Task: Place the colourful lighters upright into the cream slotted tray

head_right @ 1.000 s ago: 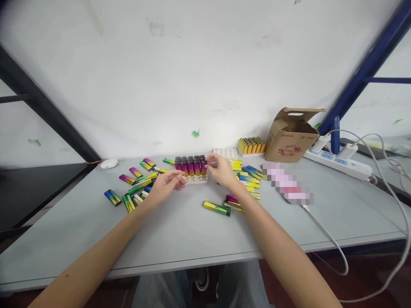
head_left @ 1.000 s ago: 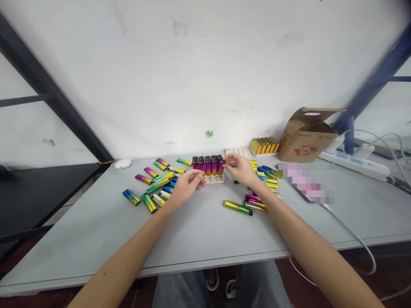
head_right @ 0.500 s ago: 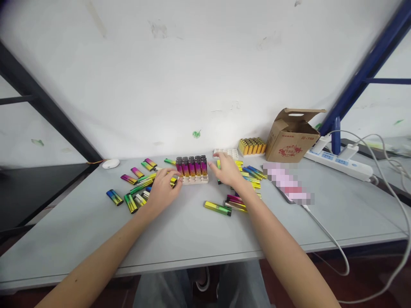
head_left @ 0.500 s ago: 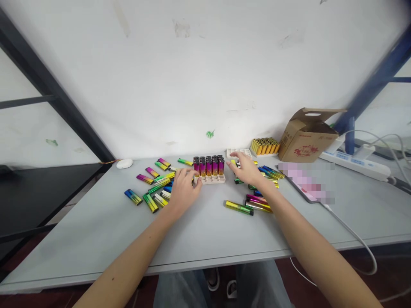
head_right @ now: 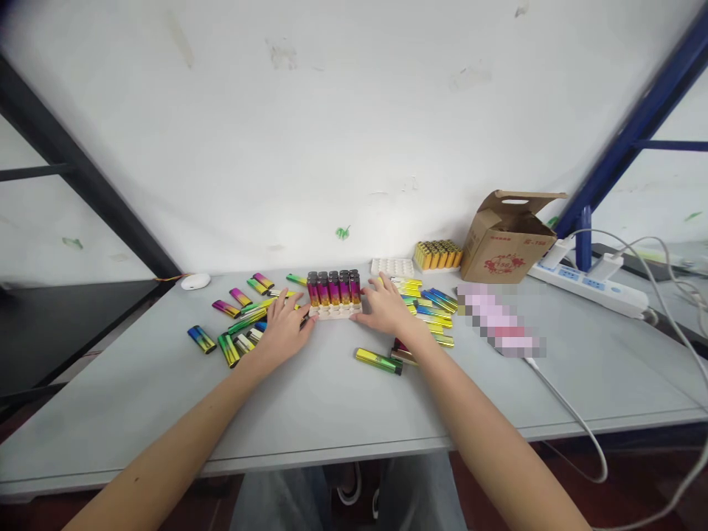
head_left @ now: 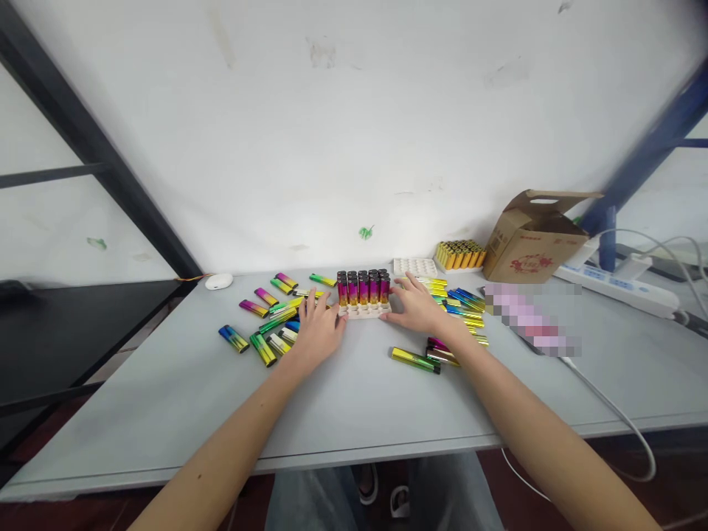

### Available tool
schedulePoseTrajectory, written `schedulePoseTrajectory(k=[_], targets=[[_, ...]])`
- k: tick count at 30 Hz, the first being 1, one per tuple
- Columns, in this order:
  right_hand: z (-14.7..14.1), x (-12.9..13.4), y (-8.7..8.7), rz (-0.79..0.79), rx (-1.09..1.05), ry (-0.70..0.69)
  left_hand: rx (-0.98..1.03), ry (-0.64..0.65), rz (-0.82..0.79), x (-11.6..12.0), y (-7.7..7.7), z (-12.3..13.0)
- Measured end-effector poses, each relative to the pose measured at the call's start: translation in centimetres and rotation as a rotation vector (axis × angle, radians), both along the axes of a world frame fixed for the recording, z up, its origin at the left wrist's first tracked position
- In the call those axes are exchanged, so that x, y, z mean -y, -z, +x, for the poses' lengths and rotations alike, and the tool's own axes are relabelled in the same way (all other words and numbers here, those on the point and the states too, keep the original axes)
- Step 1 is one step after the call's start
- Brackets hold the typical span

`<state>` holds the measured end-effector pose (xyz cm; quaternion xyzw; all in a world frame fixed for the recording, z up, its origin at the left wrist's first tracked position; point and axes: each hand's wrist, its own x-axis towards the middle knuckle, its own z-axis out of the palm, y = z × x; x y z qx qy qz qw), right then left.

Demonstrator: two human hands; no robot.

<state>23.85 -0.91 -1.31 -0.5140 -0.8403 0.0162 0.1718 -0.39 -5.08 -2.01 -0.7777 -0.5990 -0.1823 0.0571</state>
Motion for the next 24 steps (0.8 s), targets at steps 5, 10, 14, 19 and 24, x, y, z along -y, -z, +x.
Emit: schedulePoseTrajectory(k=[5,10,14,19,24], targets=[[0.3,-0.2,-0.1,-0.006,0.047,0.028,-0.085,0.002,-0.066,0.0,0.0,-0.3],[0.5,-0.4,0.0,-0.022,0.068,0.046,-0.056,0.014,-0.083,0.0,0.2,-0.2],[0.5,-0.4,-0.1,-0.032,0.065,0.051,0.024,0.020,-0.065,-0.2,-0.5,-0.3],[0.5,-0.3,-0.3,-0.049,0.077,0.051,0.119,-0.050,-0.011,-0.9,-1.7,-1.2],[0.7,-0.4,-0.2,-0.057,0.069,0.036,0.189,-0.180,-0.010,-2.3,-2.5,-3.9]])
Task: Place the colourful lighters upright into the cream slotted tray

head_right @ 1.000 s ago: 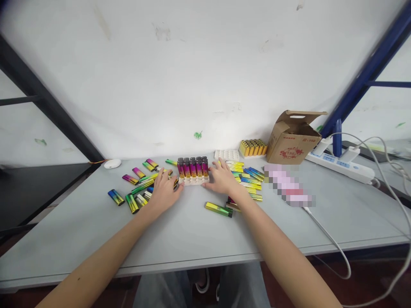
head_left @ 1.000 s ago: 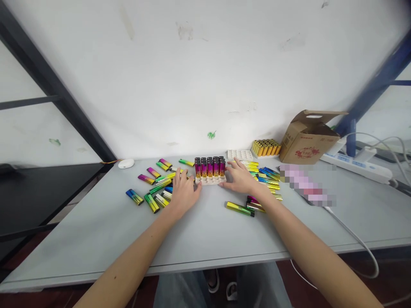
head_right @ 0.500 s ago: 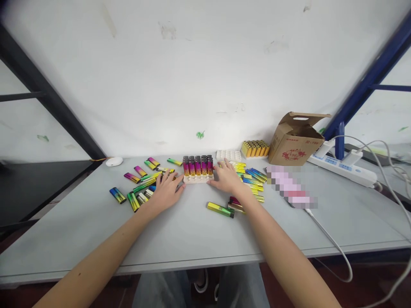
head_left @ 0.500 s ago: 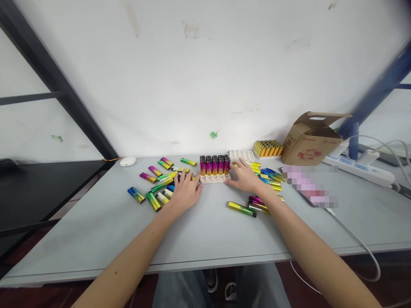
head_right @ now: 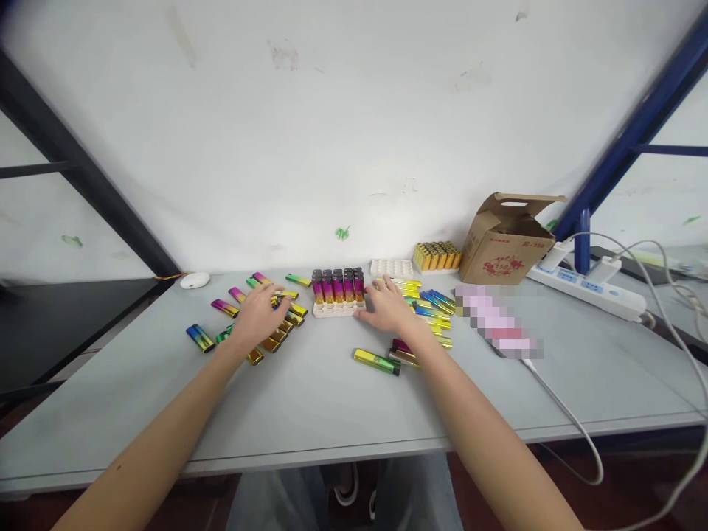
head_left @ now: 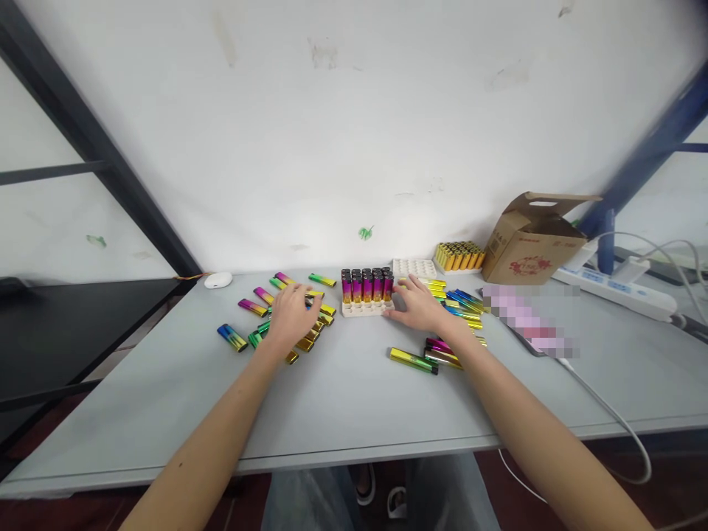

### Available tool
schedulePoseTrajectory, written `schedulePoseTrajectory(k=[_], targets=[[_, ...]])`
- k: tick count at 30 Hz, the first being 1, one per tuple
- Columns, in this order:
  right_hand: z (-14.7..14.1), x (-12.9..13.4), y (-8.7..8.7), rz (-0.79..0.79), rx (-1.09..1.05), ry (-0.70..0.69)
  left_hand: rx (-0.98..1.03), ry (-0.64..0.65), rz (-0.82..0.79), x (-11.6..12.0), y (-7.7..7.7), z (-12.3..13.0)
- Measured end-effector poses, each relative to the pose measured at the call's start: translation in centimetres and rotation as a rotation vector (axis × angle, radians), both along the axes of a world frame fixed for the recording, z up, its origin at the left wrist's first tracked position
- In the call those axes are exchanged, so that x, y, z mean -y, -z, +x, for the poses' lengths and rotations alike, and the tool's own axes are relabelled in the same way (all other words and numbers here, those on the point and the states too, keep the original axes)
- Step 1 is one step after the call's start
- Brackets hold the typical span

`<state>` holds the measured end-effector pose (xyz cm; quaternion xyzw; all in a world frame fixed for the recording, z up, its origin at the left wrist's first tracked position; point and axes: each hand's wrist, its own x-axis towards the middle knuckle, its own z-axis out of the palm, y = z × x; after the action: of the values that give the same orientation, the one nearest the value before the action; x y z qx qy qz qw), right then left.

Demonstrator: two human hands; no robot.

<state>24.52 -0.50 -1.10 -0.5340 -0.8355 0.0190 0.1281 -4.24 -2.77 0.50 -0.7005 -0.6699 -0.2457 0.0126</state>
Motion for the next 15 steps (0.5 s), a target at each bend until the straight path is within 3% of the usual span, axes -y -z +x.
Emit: schedulePoseTrajectory(k=[5,9,12,15], targets=[[0.1,-0.2,0.3,0.023,-0.038,-0.031,0.029,-0.314,-0.004,-1.3,-0.9,-4.5],[0.1,-0.3,0.4,0.029,-0.045,-0.053,-0.012,-0.531,-0.162,-1.5,-0.9,-7.3],[0.2,-0.4,0.4,0.035,-0.046,-0.060,-0.024,-0.596,-0.319,-1.5,-0.6,-8.2],[0.2,-0.5,0.4,0.036,-0.042,-0.071,-0.017,-0.590,-0.338,-1.6,-0.4,-8.5]])
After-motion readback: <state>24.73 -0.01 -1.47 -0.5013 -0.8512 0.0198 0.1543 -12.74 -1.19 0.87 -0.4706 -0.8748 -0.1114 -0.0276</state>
